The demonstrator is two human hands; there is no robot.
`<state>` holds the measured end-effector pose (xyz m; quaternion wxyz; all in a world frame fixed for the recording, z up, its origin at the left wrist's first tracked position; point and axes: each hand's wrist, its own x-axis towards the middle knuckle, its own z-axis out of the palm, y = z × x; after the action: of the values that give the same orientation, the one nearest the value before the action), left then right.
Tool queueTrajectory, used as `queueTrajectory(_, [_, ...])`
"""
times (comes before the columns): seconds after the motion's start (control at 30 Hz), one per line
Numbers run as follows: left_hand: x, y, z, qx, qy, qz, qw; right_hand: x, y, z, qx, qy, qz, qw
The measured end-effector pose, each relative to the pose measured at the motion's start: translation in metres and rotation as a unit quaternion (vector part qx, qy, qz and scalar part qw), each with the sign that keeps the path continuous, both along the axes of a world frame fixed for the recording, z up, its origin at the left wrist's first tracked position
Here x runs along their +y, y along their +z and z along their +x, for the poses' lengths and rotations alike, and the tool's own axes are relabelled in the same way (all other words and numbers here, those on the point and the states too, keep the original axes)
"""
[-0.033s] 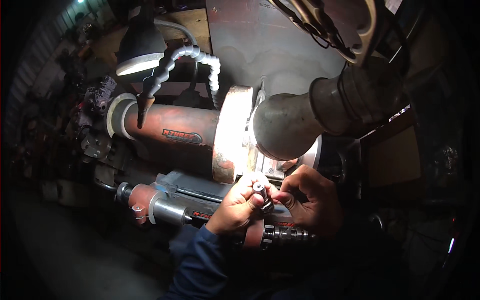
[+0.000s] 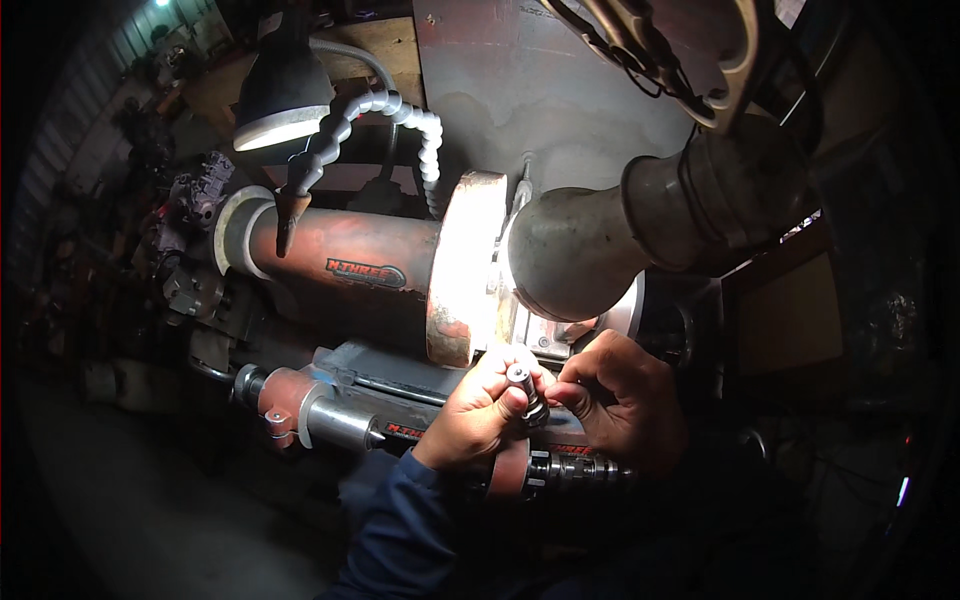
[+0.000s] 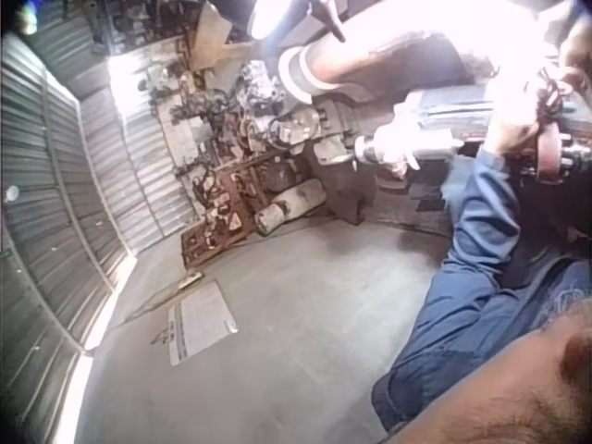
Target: The person operates a brake lathe by turning knobs and handles to position the cutting head against a metal disc. They adjust the machine settings and monitor the machining process as the disc rotates.
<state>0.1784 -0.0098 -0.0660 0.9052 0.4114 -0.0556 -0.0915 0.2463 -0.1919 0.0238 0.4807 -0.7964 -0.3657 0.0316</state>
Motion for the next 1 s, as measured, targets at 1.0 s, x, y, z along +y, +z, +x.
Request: queueTrajectory(1.0, [0.0003, -0.0048, 0.0026, -0.033, -0.009, 0.043, 0.998, 0.0032, -0.0064, 0.0003, -0.059, 0.002, -0.042, 0.997])
